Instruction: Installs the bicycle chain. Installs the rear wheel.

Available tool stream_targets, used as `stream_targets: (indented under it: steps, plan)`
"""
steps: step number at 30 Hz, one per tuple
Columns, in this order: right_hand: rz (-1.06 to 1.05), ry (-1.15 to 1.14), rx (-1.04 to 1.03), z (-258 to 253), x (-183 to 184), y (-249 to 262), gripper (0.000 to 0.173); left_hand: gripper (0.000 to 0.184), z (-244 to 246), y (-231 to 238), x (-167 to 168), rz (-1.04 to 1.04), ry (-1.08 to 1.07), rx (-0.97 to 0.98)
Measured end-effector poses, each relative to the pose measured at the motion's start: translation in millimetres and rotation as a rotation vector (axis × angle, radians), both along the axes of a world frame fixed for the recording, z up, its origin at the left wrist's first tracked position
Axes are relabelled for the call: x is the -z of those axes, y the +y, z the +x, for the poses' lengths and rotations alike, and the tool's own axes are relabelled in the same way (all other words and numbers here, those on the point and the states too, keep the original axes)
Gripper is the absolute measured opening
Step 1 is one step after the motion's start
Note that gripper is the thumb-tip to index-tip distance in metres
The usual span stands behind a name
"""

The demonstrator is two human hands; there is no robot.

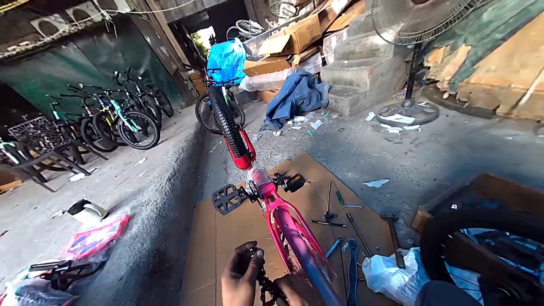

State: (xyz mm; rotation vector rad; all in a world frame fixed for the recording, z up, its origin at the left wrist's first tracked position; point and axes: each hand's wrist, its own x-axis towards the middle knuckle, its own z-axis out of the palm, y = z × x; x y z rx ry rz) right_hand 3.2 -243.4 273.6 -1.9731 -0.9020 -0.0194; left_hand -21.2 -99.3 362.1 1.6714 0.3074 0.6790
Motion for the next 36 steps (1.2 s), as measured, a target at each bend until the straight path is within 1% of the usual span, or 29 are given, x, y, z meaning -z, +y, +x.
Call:
stream_targets:
  steps: [2, 3, 4, 6, 9, 10, 12, 14, 16, 18, 20, 21, 24, 26, 29, 32, 34, 36]
  plan:
    - [0.015, 0.058, 0.006, -7.1, -5.1, -1.9, 0.027, 0.025, -1.6, 1.0, -0.3, -0.223, -0.001, 0.039]
    - [0.034, 0.087, 0.009, -9.0, -7.9, -3.1, 0.029, 0.025, -2.2, -0.2, -1.3, -0.275, -0.004, 0.050]
    - [0.048, 0.113, 0.006, -10.2, -11.1, -4.5, 0.032, 0.025, -2.9, -2.0, -1.1, -0.282, -0.014, 0.055]
    - [0.070, 0.092, 0.025, -13.8, -11.5, -4.4, 0.036, 0.027, -4.1, -6.5, 4.3, -0.214, -0.071, 0.020]
    - [0.100, -0.006, 0.081, -19.1, -8.0, -1.1, 0.037, 0.027, -4.1, -13.5, 12.6, -0.071, -0.145, -0.118]
    - [0.112, -0.012, 0.087, -19.8, -7.8, -1.9, 0.036, 0.026, -3.4, -15.5, 14.5, -0.055, -0.146, -0.161]
    - [0.147, 0.029, 0.077, -20.4, -8.6, -6.0, 0.034, 0.024, -1.6, -19.5, 17.4, -0.064, -0.136, -0.216]
    - [0.201, 0.109, 0.041, -19.8, -8.8, -9.3, 0.035, 0.028, 0.4, -22.6, 22.1, -0.088, -0.132, -0.245]
    - [0.229, 0.157, 0.019, -20.2, -8.0, -12.1, 0.038, 0.033, 0.7, -26.3, 28.9, -0.168, -0.076, -0.254]
    - [0.244, 0.144, 0.030, -17.8, -10.6, -15.2, 0.037, 0.027, 1.6, -26.5, 41.5, -0.280, -0.003, -0.208]
    - [0.240, 0.086, 0.079, -14.4, -15.5, -18.2, 0.032, 0.019, -2.9, -24.6, 58.1, -0.336, 0.035, -0.077]
    - [0.235, 0.068, 0.093, -12.6, -17.8, -20.0, 0.031, 0.019, -8.1, -23.9, 65.2, -0.332, 0.047, 0.011]
    - [0.241, 0.037, 0.118, -5.2, -23.6, -24.0, 0.028, 0.030, -19.1, -18.1, 78.4, -0.314, 0.025, 0.225]
    - [0.252, 0.040, 0.118, -5.4, -26.4, -26.1, 0.027, 0.028, -24.4, -19.4, 79.9, -0.309, 0.033, 0.229]
    - [0.322, 0.058, 0.077, -8.0, -28.6, -24.2, 0.027, 0.027, -23.2, -30.6, 77.3, -0.281, 0.082, 0.088]
    - [0.424, 0.101, 0.034, 0.1, -37.9, -19.0, 0.029, 0.038, -25.0, -38.6, 89.8, -0.231, 0.035, 0.027]
    - [0.414, 0.181, -0.044, 20.3, -50.6, -17.1, 0.032, 0.043, -24.1, -35.6, 93.6, -0.252, -0.031, 0.059]
    - [0.354, 0.285, -0.192, 47.8, -65.6, -15.0, 0.038, 0.050, -19.5, -25.9, 86.7, -0.270, -0.086, 0.120]
